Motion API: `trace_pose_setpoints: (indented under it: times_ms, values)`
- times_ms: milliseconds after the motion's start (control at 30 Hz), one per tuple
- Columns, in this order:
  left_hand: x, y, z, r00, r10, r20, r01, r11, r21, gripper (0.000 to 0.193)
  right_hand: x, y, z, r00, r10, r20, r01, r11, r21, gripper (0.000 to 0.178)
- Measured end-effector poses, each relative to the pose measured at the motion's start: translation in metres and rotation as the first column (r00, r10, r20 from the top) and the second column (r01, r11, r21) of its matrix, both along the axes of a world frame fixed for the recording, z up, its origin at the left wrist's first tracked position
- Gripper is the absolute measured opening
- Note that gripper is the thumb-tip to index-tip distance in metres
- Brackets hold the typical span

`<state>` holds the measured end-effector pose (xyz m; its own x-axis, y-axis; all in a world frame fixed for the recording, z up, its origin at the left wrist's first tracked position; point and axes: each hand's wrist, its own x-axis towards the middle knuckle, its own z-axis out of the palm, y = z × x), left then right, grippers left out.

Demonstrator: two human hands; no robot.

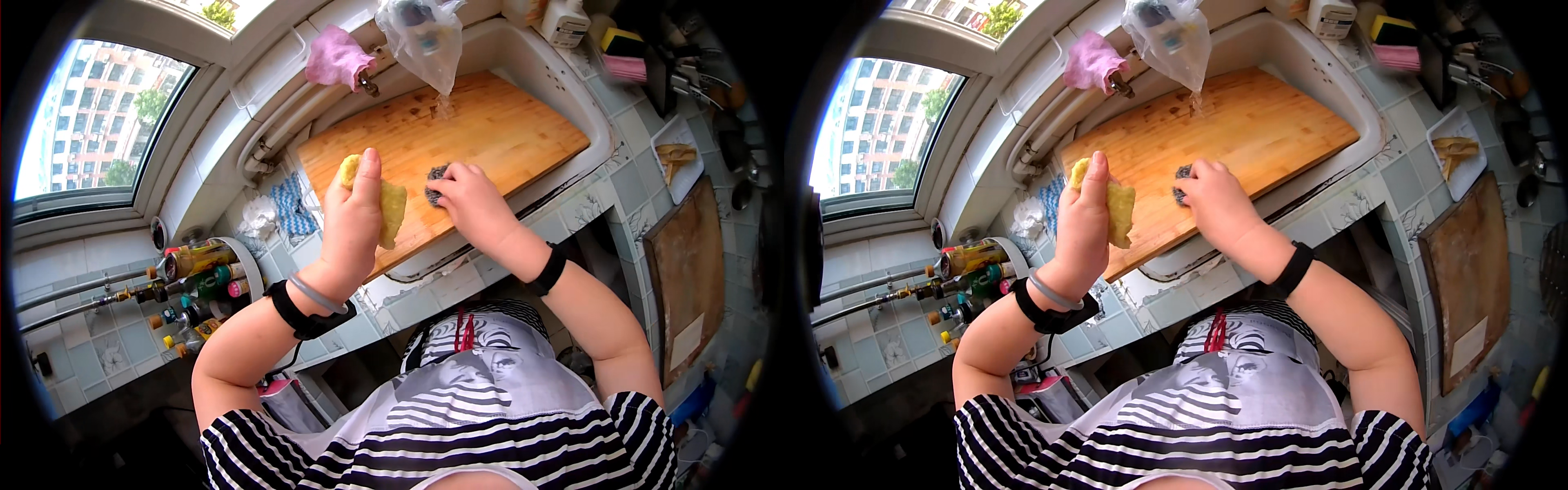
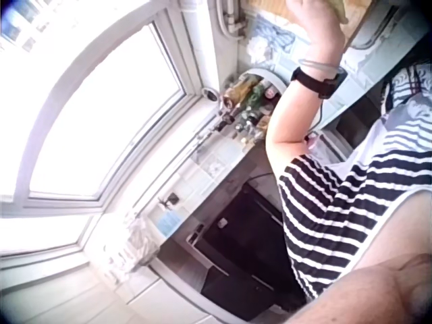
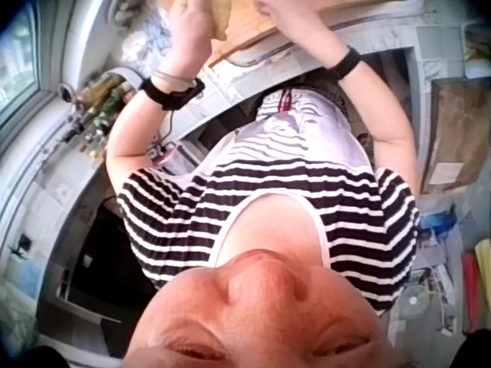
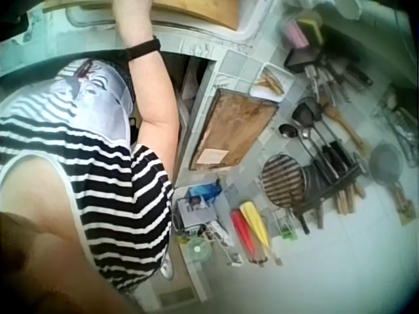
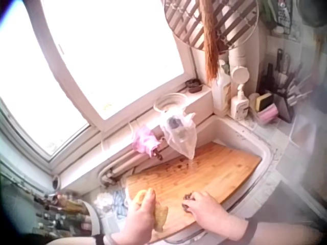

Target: Cleaning a large wooden cutting board in a kitchen sink using a steel wool scrubber and a yellow sponge.

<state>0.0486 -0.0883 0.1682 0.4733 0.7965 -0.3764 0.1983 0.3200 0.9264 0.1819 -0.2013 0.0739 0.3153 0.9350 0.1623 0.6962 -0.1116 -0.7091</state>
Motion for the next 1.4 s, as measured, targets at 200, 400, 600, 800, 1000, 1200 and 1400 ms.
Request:
trace_pose_setpoints:
  times_ms: [200,400,600,800,1000,1200,1400]
  values:
    - [0.003,0.005,0.011,1.000,0.030,0.002,-0.030,1.000,0.010,0.033,-0.022,0.003,0.021,0.945,0.251,-0.211,-0.251,0.968,0.028,0.025]
    - [0.006,0.011,0.004,1.000,0.004,-0.020,-0.004,1.000,-0.007,0.032,-0.032,0.012,0.019,0.945,0.254,-0.205,-0.249,0.967,0.047,0.022]
    - [0.014,0.015,0.005,0.999,0.004,-0.032,-0.006,0.999,-0.053,0.031,0.002,0.009,0.006,0.944,0.244,-0.221,-0.248,0.969,0.009,0.023]
    - [0.051,0.016,-0.002,0.995,-0.050,-0.091,0.042,0.995,-0.088,0.031,0.076,0.030,-0.041,0.998,-0.042,0.051,0.054,0.958,-0.282,0.017]
    - [0.065,0.034,-0.026,0.987,-0.102,-0.122,0.086,0.987,-0.136,0.033,0.028,0.054,-0.025,0.954,0.239,-0.179,-0.263,0.956,-0.129,0.025]
    - [0.081,0.070,-0.051,0.945,-0.234,-0.227,0.149,0.929,-0.338,0.029,0.151,0.053,-0.057,0.988,0.143,0.063,-0.100,0.889,-0.446,0.034]
    - [0.116,0.104,-0.113,0.927,-0.342,-0.156,0.251,0.872,-0.421,0.035,0.128,0.074,-0.061,0.987,0.117,-0.113,-0.154,0.899,-0.409,0.034]
